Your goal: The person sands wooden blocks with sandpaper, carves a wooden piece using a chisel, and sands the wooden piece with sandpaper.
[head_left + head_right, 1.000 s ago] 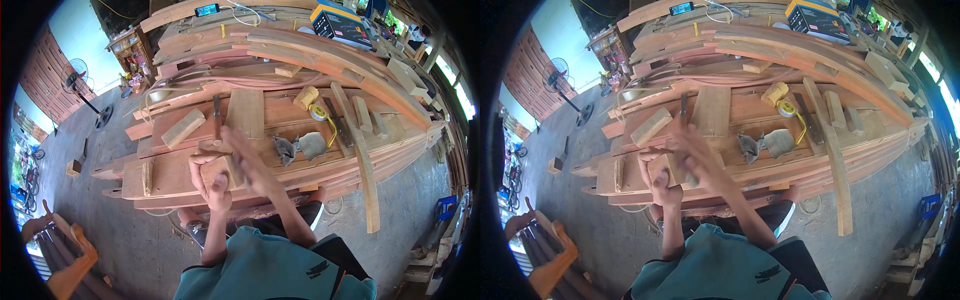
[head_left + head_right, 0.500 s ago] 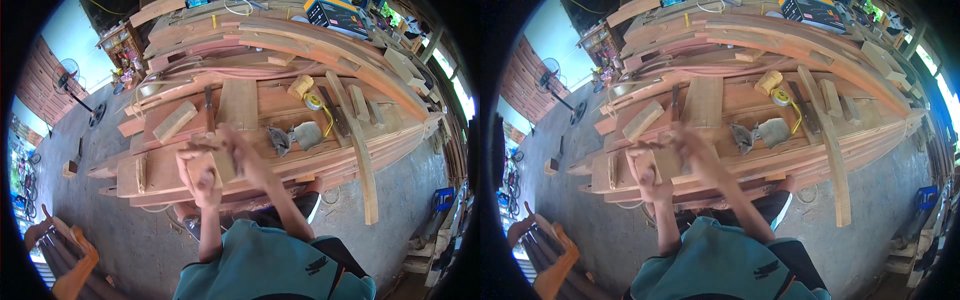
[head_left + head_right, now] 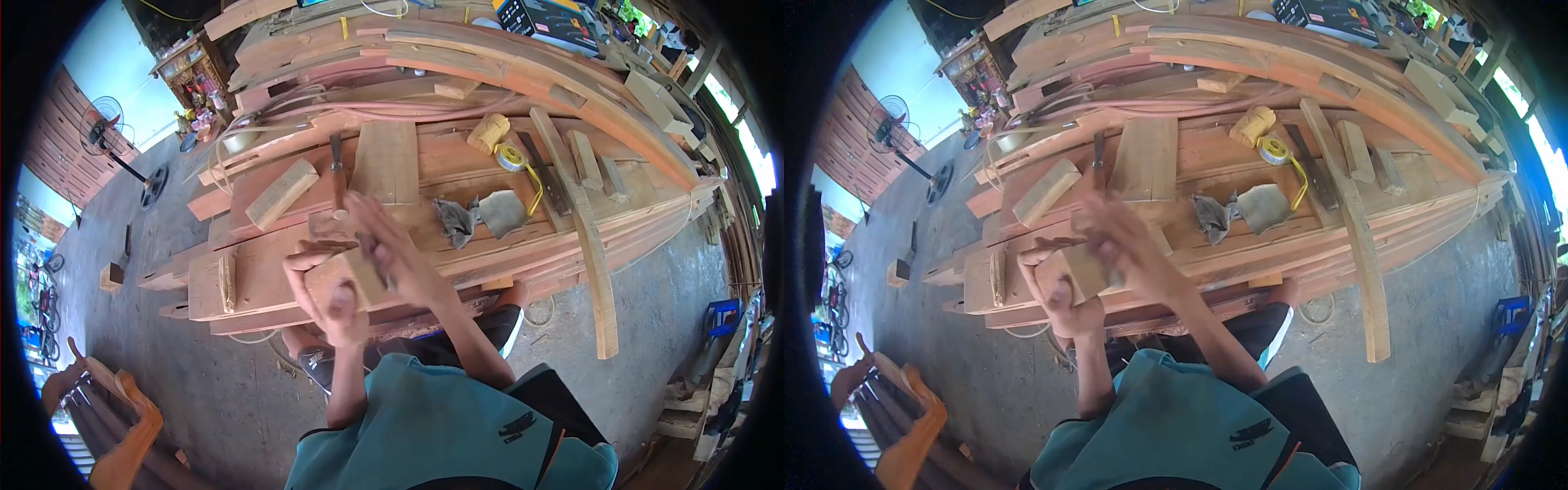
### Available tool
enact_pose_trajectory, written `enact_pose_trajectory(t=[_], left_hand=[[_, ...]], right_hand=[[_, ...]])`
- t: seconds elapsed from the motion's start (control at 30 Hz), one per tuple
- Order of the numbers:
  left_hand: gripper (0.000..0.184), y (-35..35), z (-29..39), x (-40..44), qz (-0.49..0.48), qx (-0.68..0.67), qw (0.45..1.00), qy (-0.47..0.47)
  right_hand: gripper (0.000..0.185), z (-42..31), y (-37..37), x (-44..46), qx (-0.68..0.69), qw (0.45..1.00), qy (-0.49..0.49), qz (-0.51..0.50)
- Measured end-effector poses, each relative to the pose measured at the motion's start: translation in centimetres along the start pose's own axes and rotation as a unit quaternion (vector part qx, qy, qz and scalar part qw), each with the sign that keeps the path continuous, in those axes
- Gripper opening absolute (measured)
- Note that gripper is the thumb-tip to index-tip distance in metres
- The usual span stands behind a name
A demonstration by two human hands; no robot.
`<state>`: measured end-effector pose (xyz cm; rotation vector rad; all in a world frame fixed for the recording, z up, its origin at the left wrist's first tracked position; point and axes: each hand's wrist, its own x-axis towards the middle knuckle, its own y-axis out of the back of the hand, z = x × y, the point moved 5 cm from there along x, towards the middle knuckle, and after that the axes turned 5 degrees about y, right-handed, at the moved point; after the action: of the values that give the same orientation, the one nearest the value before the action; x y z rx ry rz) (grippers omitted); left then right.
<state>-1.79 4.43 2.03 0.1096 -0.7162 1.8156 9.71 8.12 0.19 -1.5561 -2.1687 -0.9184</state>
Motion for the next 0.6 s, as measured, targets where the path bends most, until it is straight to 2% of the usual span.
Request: enact_pose_trajectory(t=[0.03,0.07,0.1,0.2,0.23,0.27,0.3,0.33,0.37,0.47,0.5,0.57,0.6], left_hand=[[0.061,0.7,-0.2,0.1,0.015,-0.031,0.999,0.033],[0.061,0.9,0.0,0.3,0.016,-0.03,0.999,0.028],[0.061,1.0,0.0,0.5,0.013,-0.028,0.999,0.025],[0.061,0.4,-0.3,0.3,-0.003,-0.026,0.999,0.021],[0.062,0.2,-0.2,-0.2,-0.009,-0.016,1.0,0.007],[0.062,0.1,0.1,-0.4,-0.017,-0.005,1.0,-0.011],[0.063,0.3,0.5,-0.1,0.016,0.044,0.999,0.022],[0.061,0.7,0.5,0.2,0.023,0.036,0.999,0.024],[0.059,1.5,0.2,0.5,0.032,0.026,0.999,0.026],[0.049,1.6,-0.3,0.9,0.025,-0.024,0.999,0.008],[0.047,0.7,0.2,0.8,0.005,-0.017,1.0,0.003],[0.048,0.4,0.3,-0.1,-0.037,-0.003,0.999,0.004],[0.048,0.7,0.3,-0.2,-0.013,-0.011,1.0,0.018]], right_hand=[[0.054,4.9,-0.5,-1.7,-0.01,0.996,-0.084,-0.006],[0.054,7.7,-0.6,-2.8,-0.021,0.985,-0.17,-0.01],[0.06,7.5,-0.7,-2.8,-0.056,0.985,-0.161,-0.038],[0.054,-3.4,-0.7,0.9,-0.036,0.997,0.07,-0.016],[0.05,-7.0,-0.1,1.7,-0.019,0.997,0.078,-0.02],[0.048,-5.3,-0.3,1.2,-0.03,0.997,0.063,-0.016],[0.047,-1.9,-0.6,0.4,-0.043,0.998,0.052,-0.011],[0.046,1.4,-0.8,-0.4,-0.057,0.997,0.046,-0.008],[0.05,5.1,-0.9,-2.3,-0.06,0.992,-0.105,-0.032],[0.051,5.2,-1.6,-3.3,-0.184,0.981,-0.012,-0.067],[0.052,-0.2,-1.1,-1.3,-0.051,0.995,-0.076,-0.044],[0.049,-5.6,-0.3,0.8,-0.001,1.0,0.005,-0.03],[0.049,-6.6,-0.1,1.4,0.023,0.998,0.05,-0.022]])
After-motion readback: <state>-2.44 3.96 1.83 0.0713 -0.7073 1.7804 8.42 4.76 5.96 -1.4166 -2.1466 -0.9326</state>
